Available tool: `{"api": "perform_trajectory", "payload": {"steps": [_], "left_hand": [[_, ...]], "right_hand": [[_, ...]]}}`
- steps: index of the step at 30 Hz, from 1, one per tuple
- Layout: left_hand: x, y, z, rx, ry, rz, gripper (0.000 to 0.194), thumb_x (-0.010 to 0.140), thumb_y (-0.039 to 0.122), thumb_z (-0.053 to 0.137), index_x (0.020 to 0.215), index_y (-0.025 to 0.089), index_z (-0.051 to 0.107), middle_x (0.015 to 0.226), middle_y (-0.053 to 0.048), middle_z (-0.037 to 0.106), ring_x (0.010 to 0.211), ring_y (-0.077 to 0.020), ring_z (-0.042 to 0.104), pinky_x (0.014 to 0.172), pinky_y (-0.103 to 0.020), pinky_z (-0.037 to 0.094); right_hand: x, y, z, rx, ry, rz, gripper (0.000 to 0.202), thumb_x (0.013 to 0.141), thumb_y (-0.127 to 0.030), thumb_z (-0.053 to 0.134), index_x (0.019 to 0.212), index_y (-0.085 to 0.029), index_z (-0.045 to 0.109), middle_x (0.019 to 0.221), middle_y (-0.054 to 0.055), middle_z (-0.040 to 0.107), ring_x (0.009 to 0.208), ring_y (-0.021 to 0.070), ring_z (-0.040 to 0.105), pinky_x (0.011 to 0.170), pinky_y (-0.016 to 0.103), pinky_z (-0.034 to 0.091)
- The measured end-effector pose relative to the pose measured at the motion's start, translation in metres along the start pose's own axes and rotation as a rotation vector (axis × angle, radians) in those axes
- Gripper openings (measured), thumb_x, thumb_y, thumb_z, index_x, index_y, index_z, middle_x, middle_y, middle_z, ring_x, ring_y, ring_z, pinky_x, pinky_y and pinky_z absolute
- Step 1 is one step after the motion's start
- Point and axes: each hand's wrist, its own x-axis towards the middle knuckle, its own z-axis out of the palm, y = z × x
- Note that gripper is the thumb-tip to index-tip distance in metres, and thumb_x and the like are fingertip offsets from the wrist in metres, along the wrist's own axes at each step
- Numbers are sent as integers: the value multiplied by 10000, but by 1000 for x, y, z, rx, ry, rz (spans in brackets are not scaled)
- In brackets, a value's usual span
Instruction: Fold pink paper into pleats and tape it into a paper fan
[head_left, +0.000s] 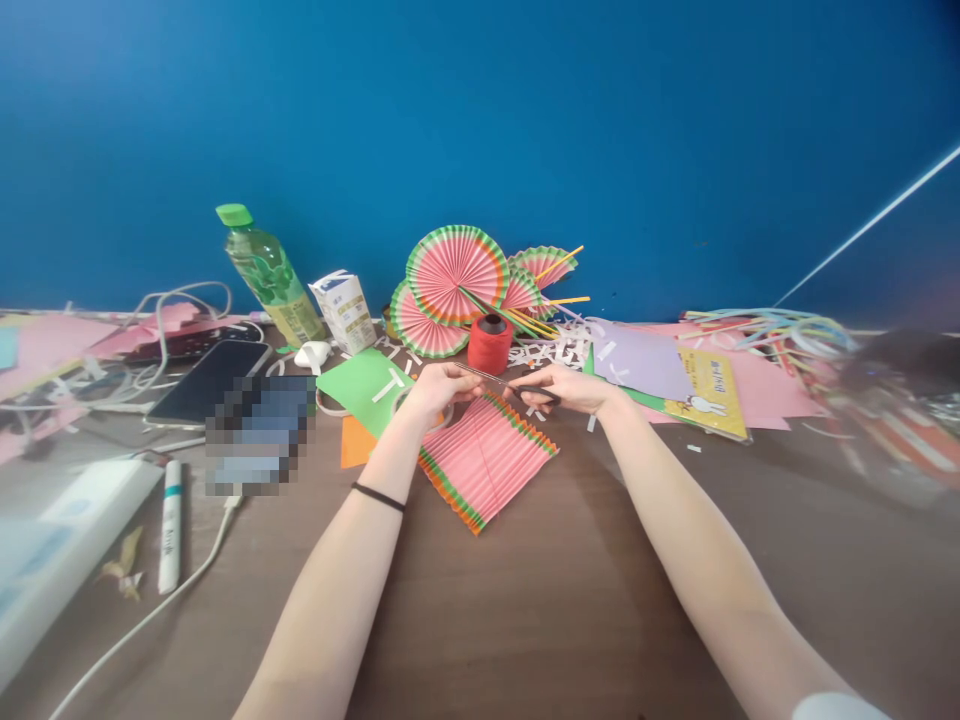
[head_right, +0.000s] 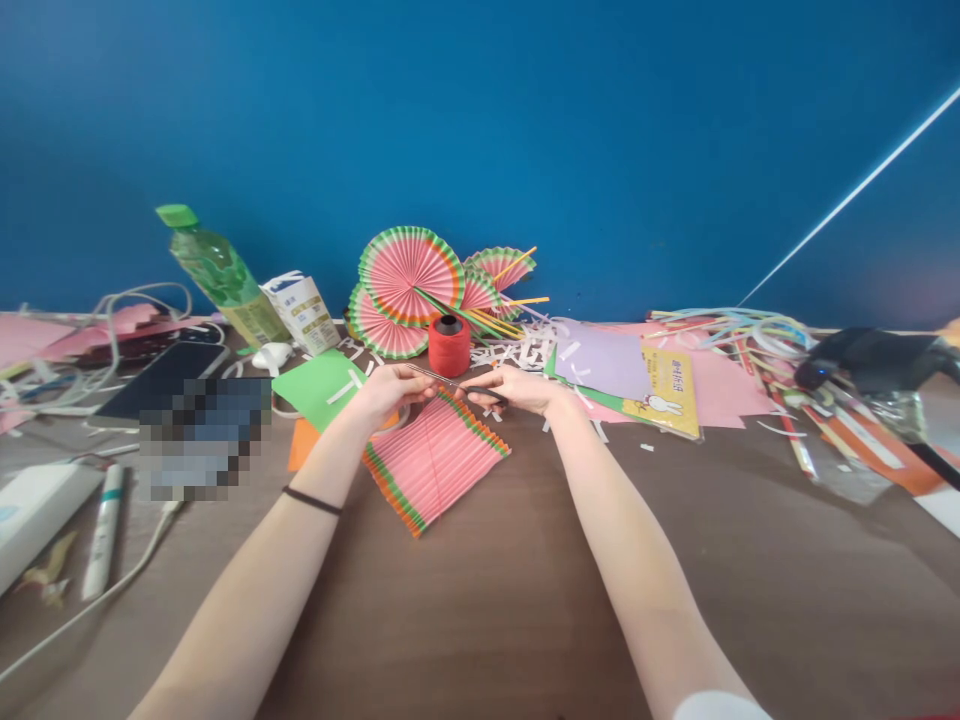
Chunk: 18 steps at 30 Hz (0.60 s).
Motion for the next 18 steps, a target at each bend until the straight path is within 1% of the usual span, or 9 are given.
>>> {"api": "perform_trajectory", "payload": {"steps": [3, 5, 8, 11, 13, 15, 18], "left_hand": [[-1, 2, 1, -16, 0, -12, 83, 596, 103, 718, 623, 85, 642, 569, -32, 641, 561, -92, 591, 645, -228, 489], [-1, 4, 2, -35, 1, -20, 77, 601, 95, 708, 617, 91, 633, 569, -28, 638, 563, -88, 590, 649, -223, 490], [-2, 6, 2, -68, 4, -36, 81, 611, 68, 680, 589, 102, 610, 562, -20, 628, 558, -81, 588, 646, -217, 494], [-1, 5, 2, -87, 12, -60, 110, 613, 21, 631, 555, 105, 591, 540, -19, 618, 545, -80, 587, 612, -202, 493], [-1, 4, 2, -98, 27, -68, 127, 611, -2, 602, 550, 109, 590, 530, -12, 612, 538, -77, 584, 590, -188, 489], [0, 4, 3, -110, 37, -71, 131, 608, -10, 588, 562, 112, 599, 531, -5, 610, 532, -73, 579, 576, -179, 486], [-1, 5, 4, -125, 35, -71, 130, 597, -13, 589, 557, 110, 600, 524, -5, 602, 524, -74, 571, 557, -177, 482]], "right_hand": [[1, -1, 2, 70, -27, -30, 427, 693, -383, 681, 1037, -132, 671, 645, -11, 517, 536, 49, 395, 479, 194, 347], [2, -1, 3, 93, -16, -51, 416, 688, -364, 688, 1043, -148, 671, 666, -9, 536, 549, 49, 406, 495, 188, 364], [4, 0, 5, 134, -3, -66, 440, 647, -326, 719, 1050, -158, 670, 746, 14, 593, 613, 64, 458, 535, 184, 398], [4, -1, 7, 157, 5, -41, 455, 615, -280, 731, 1049, -157, 669, 863, 42, 633, 675, 80, 501, 587, 200, 437], [4, -3, 8, 142, 42, -24, 433, 616, -242, 720, 1040, -165, 673, 972, 58, 637, 742, 98, 533, 630, 213, 459], [3, -4, 8, 101, 72, -19, 418, 634, -212, 695, 1050, -179, 669, 1035, 58, 628, 780, 109, 552, 654, 219, 467], [3, -3, 6, 19, 59, -24, 452, 658, -199, 662, 1110, -194, 637, 986, 40, 633, 726, 102, 560, 635, 224, 465]]}}
